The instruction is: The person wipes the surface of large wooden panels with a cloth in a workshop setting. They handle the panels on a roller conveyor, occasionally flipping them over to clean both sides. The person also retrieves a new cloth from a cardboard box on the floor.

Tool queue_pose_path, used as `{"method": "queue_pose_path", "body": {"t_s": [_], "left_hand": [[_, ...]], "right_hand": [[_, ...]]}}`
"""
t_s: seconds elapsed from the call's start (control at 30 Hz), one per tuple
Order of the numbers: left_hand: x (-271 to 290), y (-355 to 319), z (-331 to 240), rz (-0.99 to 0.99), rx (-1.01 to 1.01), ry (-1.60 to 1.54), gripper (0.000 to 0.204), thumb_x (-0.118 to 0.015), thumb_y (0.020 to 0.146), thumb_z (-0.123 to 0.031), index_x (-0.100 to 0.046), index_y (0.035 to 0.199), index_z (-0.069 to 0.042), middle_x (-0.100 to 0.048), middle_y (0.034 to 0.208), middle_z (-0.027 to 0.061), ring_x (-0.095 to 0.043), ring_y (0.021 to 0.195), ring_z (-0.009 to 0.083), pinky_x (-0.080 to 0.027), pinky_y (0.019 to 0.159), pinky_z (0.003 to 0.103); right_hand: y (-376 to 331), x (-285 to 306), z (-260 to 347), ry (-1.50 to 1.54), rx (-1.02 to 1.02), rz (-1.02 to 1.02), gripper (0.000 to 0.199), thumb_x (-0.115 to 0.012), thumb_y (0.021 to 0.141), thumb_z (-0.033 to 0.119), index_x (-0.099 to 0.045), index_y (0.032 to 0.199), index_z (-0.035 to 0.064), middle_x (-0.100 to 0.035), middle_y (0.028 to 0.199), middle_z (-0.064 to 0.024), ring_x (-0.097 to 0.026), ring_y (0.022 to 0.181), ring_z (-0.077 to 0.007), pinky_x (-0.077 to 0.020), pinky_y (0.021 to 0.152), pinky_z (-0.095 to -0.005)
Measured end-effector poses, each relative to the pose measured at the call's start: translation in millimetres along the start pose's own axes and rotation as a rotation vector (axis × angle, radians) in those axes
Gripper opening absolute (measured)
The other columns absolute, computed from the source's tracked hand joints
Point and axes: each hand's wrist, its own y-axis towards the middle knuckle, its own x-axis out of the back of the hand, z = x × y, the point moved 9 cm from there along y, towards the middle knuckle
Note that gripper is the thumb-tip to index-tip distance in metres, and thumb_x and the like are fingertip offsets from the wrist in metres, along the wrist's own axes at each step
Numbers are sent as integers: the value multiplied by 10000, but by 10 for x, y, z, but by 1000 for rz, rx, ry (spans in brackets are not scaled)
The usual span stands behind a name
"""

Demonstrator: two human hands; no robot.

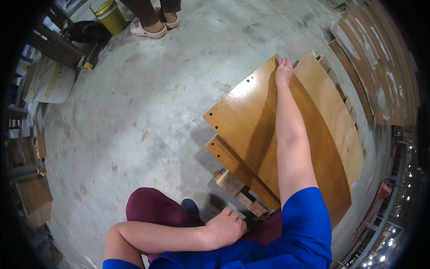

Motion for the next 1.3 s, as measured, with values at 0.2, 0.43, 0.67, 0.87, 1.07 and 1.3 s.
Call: {"method": "queue_pose_path", "body": {"t_s": [0.2, 0.43, 0.67, 0.87, 1.07, 1.3], "left_hand": [[-62, 39, 52, 7, 27, 6, 260, -491, 824, -172, -578, 1009, -11, -600, 838, 68, -554, 847, 207, -381, 748, 342], [-76, 68, 42, -11, 5, 71, 217, -491, 824, -160, -596, 954, -22, -609, 814, 66, -563, 813, 207, -387, 720, 350], [-154, 148, 43, 11, 16, 124, 212, -501, 823, -164, -611, 930, -18, -628, 841, 75, -573, 825, 210, -389, 714, 354], [-150, 215, -21, 48, 3, 166, 227, -515, 817, -177, -627, 927, -13, -632, 838, 75, -576, 826, 215, -388, 717, 353], [-191, 244, -96, 45, -4, 175, 237, -515, 815, -168, -628, 941, -3, -635, 829, 77, -576, 822, 216, -385, 714, 350], [-174, 253, -136, 76, -3, 154, 233, -509, 814, -161, -630, 928, 2, -642, 843, 84, -581, 826, 217, -388, 724, 350]], "right_hand": [[-1, -35, -31, -1, -12, 11, 261, -463, 912, 261, -623, 970, 62, -636, 919, -210, -593, 882, -398, -461, 772, -460], [-37, 7, -5, 44, 16, 23, 262, -467, 912, 254, -631, 958, 55, -638, 905, -208, -598, 870, -395, -460, 759, -460], [-372, 52, 213, 198, 136, 81, 260, -473, 916, 243, -635, 996, 57, -648, 934, -178, -613, 879, -365, -478, 748, -430], [-696, 151, 337, 192, 196, 121, 263, -471, 921, 233, -633, 1005, 45, -648, 933, -175, -619, 864, -363, -484, 740, -422], [-1054, 191, 445, 245, 252, 194, 257, -485, 918, 220, -631, 1042, 49, -642, 927, -201, -621, 846, -370, -491, 728, -420], [-1288, 223, 565, 270, 316, 244, 277, -476, 932, 216, -606, 1080, 21, -638, 942, -219, -625, 872, -362, -490, 749, -414]]}}
